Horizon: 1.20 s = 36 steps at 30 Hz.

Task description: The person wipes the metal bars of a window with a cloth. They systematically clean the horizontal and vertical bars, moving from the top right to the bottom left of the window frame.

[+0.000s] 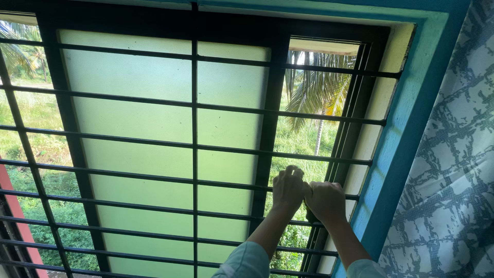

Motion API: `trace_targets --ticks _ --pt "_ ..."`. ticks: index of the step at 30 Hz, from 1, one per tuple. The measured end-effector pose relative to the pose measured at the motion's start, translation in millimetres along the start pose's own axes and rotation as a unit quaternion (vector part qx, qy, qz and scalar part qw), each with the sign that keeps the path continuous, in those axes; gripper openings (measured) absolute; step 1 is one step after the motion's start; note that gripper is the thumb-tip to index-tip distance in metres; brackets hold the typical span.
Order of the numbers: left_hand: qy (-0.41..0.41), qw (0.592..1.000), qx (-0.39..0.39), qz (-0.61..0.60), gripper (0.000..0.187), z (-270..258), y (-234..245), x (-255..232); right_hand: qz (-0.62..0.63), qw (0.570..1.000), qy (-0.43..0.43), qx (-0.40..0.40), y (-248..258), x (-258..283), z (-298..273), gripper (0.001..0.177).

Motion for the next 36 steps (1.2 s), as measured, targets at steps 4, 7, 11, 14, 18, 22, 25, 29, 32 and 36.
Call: trace_targets --ticks 4,7,11,14,18,22,25,29,32,36 --pt "-0.139 0.979 -0.148 0.005 0.023 -17 79 -14 -0.062 0.996 -0.025 0.050 -3 5 7 0.050" --pt "-0.216 0.958 -0.180 0.059 0.025 -32 128 0 -0.080 0.995 -0.035 0.055 4 6 -2 0.040" --pt "-0.167 0.955 -0.165 0.183 0.040 -27 176 59 -0.015 0.998 0.026 -0.052 22 12 -14 0.026" --pt "-0.116 0.934 -0.114 0.318 0.064 -26 186 100 -0.013 0.999 0.021 -0.034 25 18 -16 0.032" --pt "-0.092 0.931 -0.077 0.346 0.085 -38 174 125 0.026 0.988 0.018 -0.148 44 26 -16 0.039" --pt "-0.090 0.931 -0.071 0.346 0.087 -43 159 133 0.007 0.983 0.039 -0.177 41 34 25 0.068" --pt "-0.103 0.928 -0.089 0.347 0.084 -44 162 138 -0.021 0.986 0.042 -0.160 30 41 41 0.074" --pt "-0.097 0.928 -0.071 0.352 0.076 -45 162 140 -0.029 0.985 0.043 -0.163 23 34 38 0.065" --pt "-0.101 0.929 -0.079 0.348 0.071 -45 163 138 -0.033 0.984 0.045 -0.166 21 29 35 0.060" --pt "-0.115 0.923 -0.097 0.353 0.066 -45 166 134 -0.056 0.980 0.054 -0.181 22 29 37 0.055"
Point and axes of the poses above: each hand's wrist, its own z-axis towards the middle knuckle, its own y-axis out of the back of the hand, x = y × z, the point moved 3 cm from there along z, towards the middle knuckle, and after that the axes turned 13 degrees about -y, right-handed, at the moved point
